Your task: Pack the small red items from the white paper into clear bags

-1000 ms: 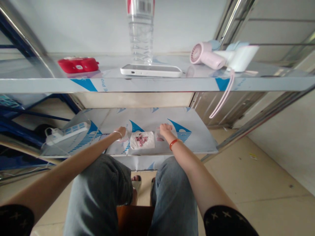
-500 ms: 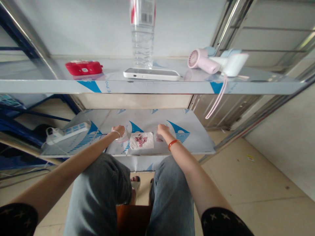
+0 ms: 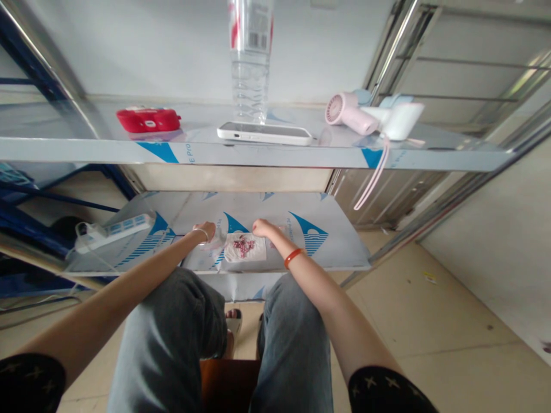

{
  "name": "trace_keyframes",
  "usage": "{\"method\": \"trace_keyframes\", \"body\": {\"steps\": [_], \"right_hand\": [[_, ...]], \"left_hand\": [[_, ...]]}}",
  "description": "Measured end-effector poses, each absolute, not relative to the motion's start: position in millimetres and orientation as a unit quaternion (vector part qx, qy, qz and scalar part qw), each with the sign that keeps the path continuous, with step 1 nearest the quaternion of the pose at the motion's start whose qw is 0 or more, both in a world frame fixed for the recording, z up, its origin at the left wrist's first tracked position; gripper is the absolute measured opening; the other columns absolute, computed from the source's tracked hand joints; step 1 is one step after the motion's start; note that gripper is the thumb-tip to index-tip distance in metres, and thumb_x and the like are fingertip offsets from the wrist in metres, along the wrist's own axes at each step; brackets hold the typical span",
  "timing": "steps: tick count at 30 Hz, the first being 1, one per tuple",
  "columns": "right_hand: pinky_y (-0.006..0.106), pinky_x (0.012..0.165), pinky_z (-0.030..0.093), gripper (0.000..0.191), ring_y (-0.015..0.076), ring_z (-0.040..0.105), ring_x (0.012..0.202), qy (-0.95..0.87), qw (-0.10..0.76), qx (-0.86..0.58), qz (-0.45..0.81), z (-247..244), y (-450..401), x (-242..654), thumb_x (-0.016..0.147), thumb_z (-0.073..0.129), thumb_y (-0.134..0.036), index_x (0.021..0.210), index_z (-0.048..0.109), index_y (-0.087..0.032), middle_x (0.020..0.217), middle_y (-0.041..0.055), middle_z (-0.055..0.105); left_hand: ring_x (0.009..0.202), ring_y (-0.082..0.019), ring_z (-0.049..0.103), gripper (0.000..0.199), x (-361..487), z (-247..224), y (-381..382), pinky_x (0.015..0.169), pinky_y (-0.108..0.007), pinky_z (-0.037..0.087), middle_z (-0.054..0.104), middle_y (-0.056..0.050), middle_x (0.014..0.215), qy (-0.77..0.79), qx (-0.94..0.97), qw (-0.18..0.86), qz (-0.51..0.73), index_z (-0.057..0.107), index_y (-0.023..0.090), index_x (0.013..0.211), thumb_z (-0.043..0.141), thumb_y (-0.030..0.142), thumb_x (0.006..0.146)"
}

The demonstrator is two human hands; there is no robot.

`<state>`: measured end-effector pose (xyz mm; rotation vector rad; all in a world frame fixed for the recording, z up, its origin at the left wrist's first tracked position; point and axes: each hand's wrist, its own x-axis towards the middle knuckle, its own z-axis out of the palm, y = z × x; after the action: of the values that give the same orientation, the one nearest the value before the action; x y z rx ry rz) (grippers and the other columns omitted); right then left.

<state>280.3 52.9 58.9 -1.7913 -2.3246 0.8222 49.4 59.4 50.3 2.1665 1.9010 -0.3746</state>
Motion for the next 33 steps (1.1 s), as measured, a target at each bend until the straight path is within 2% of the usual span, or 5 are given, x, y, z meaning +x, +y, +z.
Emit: {"method": "trace_keyframes", "body": {"steps": [8, 15, 20, 25, 33], "right_hand": [[0.018, 0.062, 0.041, 0.018, 0.0154, 0.06, 0.072, -0.761, -0.002, -0.566, 0.318, 63, 41, 264, 0.072, 0.06, -0.008, 0.086, 0.071, -0.005, 0.075, 0.0074, 0.068], [0.017, 0.054, 0.042, 0.015, 0.012, 0.061, 0.06, -0.734, -0.009, -0.558, 0.388, 61, 36, 253, 0.08, 0.058, -0.015, 0.086, 0.068, -0.007, 0.076, 0.0089, 0.068], [0.017, 0.049, 0.046, 0.023, 0.0101, 0.061, 0.053, -0.643, 0.096, -0.553, 0.522, 52, 37, 246, 0.09, 0.046, -0.023, 0.091, 0.064, -0.009, 0.083, 0.011, 0.069], [0.018, 0.047, 0.046, 0.018, 0.0108, 0.061, 0.053, -0.565, 0.218, -0.534, 0.59, 53, 31, 244, 0.09, 0.049, -0.023, 0.088, 0.061, -0.01, 0.076, 0.0093, 0.068], [0.02, 0.049, 0.048, 0.018, 0.0124, 0.06, 0.052, -0.527, 0.263, -0.517, 0.621, 54, 25, 247, 0.082, 0.046, -0.009, 0.083, 0.063, -0.009, 0.066, 0.0079, 0.066]], "left_hand": [[0.079, -0.028, 0.066, 0.023, 54, 57, 54, 0.072, -0.035, 0.053, 0.07, -0.015, 0.078, 0.634, 0.726, 0.15, -0.219, 0.072, 0.009, 0.076, 0.07, 0.001, 0.054], [0.076, -0.023, 0.065, 0.029, 54, 59, 57, 0.068, -0.027, 0.049, 0.07, -0.013, 0.079, 0.664, 0.728, 0.139, -0.097, 0.071, 0.007, 0.088, 0.065, 0.003, 0.061], [0.076, -0.015, 0.064, 0.023, 70, 68, 59, 0.062, -0.017, 0.044, 0.071, -0.005, 0.084, 0.63, 0.763, 0.142, -0.004, 0.073, 0.016, 0.093, 0.06, 0.017, 0.074], [0.075, -0.014, 0.063, 0.024, 92, 68, 57, 0.063, -0.017, 0.042, 0.073, -0.003, 0.085, 0.576, 0.806, 0.133, 0.046, 0.075, 0.02, 0.092, 0.057, 0.024, 0.078], [0.077, -0.014, 0.064, 0.026, 93, 69, 55, 0.064, -0.017, 0.042, 0.073, -0.001, 0.085, 0.555, 0.814, 0.162, 0.055, 0.075, 0.021, 0.094, 0.054, 0.026, 0.079]]}}
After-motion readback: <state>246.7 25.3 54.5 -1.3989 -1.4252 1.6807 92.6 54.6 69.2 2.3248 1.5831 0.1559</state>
